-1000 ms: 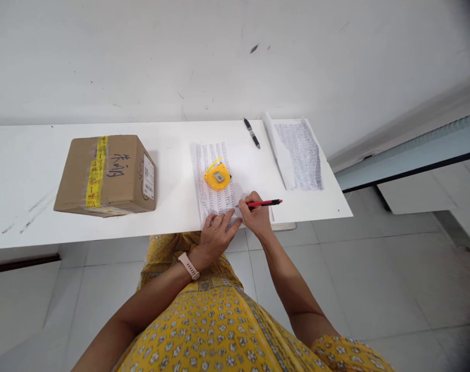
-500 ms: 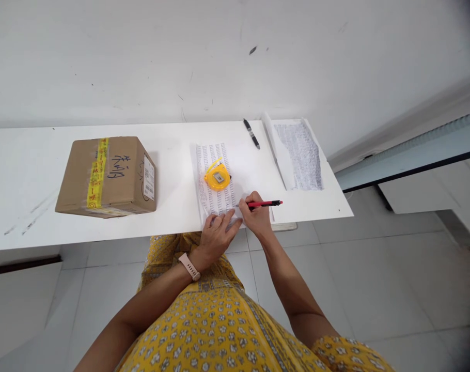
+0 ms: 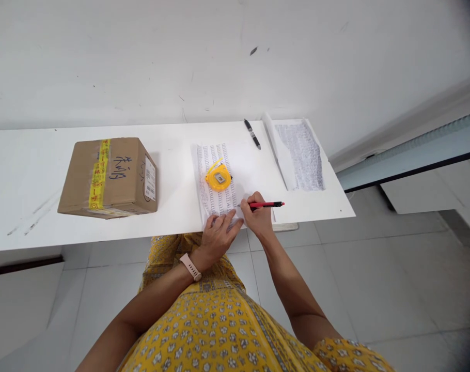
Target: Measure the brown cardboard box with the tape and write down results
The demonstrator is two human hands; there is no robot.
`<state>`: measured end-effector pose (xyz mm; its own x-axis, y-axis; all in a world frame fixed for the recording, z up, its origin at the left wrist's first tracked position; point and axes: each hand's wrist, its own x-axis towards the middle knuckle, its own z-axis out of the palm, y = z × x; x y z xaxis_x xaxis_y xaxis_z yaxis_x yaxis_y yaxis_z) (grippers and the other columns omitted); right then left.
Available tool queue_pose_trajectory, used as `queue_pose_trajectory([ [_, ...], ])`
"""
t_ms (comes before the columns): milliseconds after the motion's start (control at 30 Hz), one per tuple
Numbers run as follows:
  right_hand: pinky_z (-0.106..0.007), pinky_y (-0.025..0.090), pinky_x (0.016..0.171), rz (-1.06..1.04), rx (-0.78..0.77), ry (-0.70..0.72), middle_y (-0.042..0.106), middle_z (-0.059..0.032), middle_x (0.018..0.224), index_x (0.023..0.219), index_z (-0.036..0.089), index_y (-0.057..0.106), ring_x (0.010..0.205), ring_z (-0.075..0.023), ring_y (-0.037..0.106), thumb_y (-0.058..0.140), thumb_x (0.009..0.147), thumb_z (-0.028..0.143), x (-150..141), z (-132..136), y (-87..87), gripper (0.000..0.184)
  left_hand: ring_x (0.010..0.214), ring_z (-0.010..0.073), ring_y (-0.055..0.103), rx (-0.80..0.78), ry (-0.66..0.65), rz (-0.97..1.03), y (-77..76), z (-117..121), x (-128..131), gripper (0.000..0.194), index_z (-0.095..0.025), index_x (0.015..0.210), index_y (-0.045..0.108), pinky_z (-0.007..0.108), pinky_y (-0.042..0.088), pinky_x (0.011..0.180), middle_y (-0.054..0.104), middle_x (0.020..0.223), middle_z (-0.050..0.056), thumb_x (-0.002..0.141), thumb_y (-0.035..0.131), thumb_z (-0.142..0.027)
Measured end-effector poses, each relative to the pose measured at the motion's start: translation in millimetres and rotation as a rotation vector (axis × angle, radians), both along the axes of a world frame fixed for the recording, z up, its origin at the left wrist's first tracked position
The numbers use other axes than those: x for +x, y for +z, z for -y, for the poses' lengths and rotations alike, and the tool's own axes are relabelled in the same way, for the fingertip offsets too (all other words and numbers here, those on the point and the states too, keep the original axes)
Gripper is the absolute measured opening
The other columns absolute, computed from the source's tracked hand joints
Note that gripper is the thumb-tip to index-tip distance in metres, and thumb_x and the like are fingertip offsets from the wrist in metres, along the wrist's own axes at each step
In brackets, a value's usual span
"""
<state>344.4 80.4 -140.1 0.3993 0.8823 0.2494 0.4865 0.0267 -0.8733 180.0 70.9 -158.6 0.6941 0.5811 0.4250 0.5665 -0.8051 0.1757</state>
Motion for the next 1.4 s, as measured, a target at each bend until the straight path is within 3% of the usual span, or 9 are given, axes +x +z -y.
queue_pose_trajectory([
  [200,-0.029,0.045,0.068,-0.005,0.062,-0.138,0.056,0.0007,0.079,0.088,0.022,0.051,0.073,-0.0159,0.054,0.053,0.092,0.036,9.9,-2.6,1.0,0.015,0.108,0.0262,0.063,0.013,-0.002,-0.024,3.9,-1.2,-1.4,0.032,-0.025,0.125,0.062,0.045,0.044,0.094,0.061,0.139,0.012,0.096,0.053,-0.019],
  [300,-0.036,0.046,0.081,0.269,0.06,-0.049,0.061,-0.0086,0.099,0.105,0.02,0.06,0.094,-0.0228,0.056,0.047,0.094,0.027,25.9,-5.8,3.6,0.018,0.109,0.0261,0.063,0.027,-0.02,-0.034,10.7,-1.0,-6.5,0.031,-0.021,0.124,0.062,0.044,0.045,0.093,0.062,0.137,0.012,0.095,0.054,-0.017],
  [433,-0.043,0.043,0.083,0.62,-0.041,0.024,0.062,-0.0148,0.103,0.119,0.017,0.064,0.095,-0.0282,0.053,0.034,0.087,0.004,37.3,-14.2,9.7,0.045,0.108,0.0273,0.063,0.033,-0.003,0.028,19.8,2.9,-22.1,0.029,-0.019,0.116,0.064,0.044,0.048,0.092,0.069,0.125,0.012,0.089,0.058,-0.01],
  [533,-0.044,0.042,0.087,0.638,-0.006,0.007,0.066,-0.0147,0.108,0.125,0.018,0.061,0.098,-0.0293,0.054,0.034,0.09,0.008,23.5,-26.9,18.6,0.045,0.105,0.0269,0.065,0.011,0.039,0.079,24.2,7.1,-36.5,0.025,-0.019,0.111,0.065,0.045,0.049,0.091,0.072,0.117,0.012,0.089,0.057,-0.01],
  [667,-0.046,0.044,0.091,0.573,0.032,0.12,0.066,-0.0128,0.121,0.132,0.021,0.055,0.106,-0.0311,0.057,0.058,0.09,0.034,-16.2,-54.1,27.5,0.045,0.107,0.0279,0.065,0.01,0.05,0.119,22.7,12.4,-49.0,0.025,-0.018,0.111,0.064,0.049,0.05,0.092,0.072,0.117,0.013,0.091,0.053,-0.01],
  [833,-0.047,0.046,0.093,0.462,0.017,0.164,0.066,-0.014,0.121,0.128,0.019,0.056,0.107,-0.0314,0.06,0.067,0.081,0.029,-51.4,-73.1,35.9,0.05,0.119,0.0304,0.061,-0.149,0.02,0.175,26.3,19.6,-62.6,0.036,-0.019,0.121,0.06,0.054,0.05,0.098,0.066,0.128,0.014,0.087,0.055,-0.007],
  [1067,-0.045,0.051,0.097,0.142,0.154,0.259,0.06,-0.0093,0.132,0.136,0.028,0.046,0.115,-0.0281,0.061,0.072,0.078,0.038,-101.1,-0.3,82.5,0.065,0.138,0.0305,0.044,-0.536,0.233,0.829,70.2,23.0,-95.8,0.072,-0.025,0.145,0.034,0.05,0.047,0.107,0.042,0.149,0.016,0.082,0.069,-0.022],
  [1233,-0.045,0.055,0.095,0.154,0.225,0.343,0.062,-0.0077,0.126,0.134,0.035,0.049,0.116,-0.0283,0.062,0.068,0.083,0.029,-138.5,38.2,94.3,0.055,0.101,0.0196,0.067,-0.807,0.174,1.256,85.5,31.7,-113.3,0.059,-0.031,0.121,0.041,0.033,0.058,0.082,0.059,0.117,0.006,0.074,0.076,-0.023],
  [1400,-0.046,0.057,0.092,0.231,0.293,0.496,0.059,-0.0099,0.127,0.144,0.04,0.044,0.116,-0.0287,0.061,0.063,0.089,0.029,-158.1,44.9,99.6,0.058,0.086,0.0186,0.07,-0.819,0.269,1.417,86.0,39.8,-140.5,0.064,-0.032,0.118,0.038,0.029,0.059,0.071,0.06,0.107,0.004,0.071,0.081,-0.04],
])
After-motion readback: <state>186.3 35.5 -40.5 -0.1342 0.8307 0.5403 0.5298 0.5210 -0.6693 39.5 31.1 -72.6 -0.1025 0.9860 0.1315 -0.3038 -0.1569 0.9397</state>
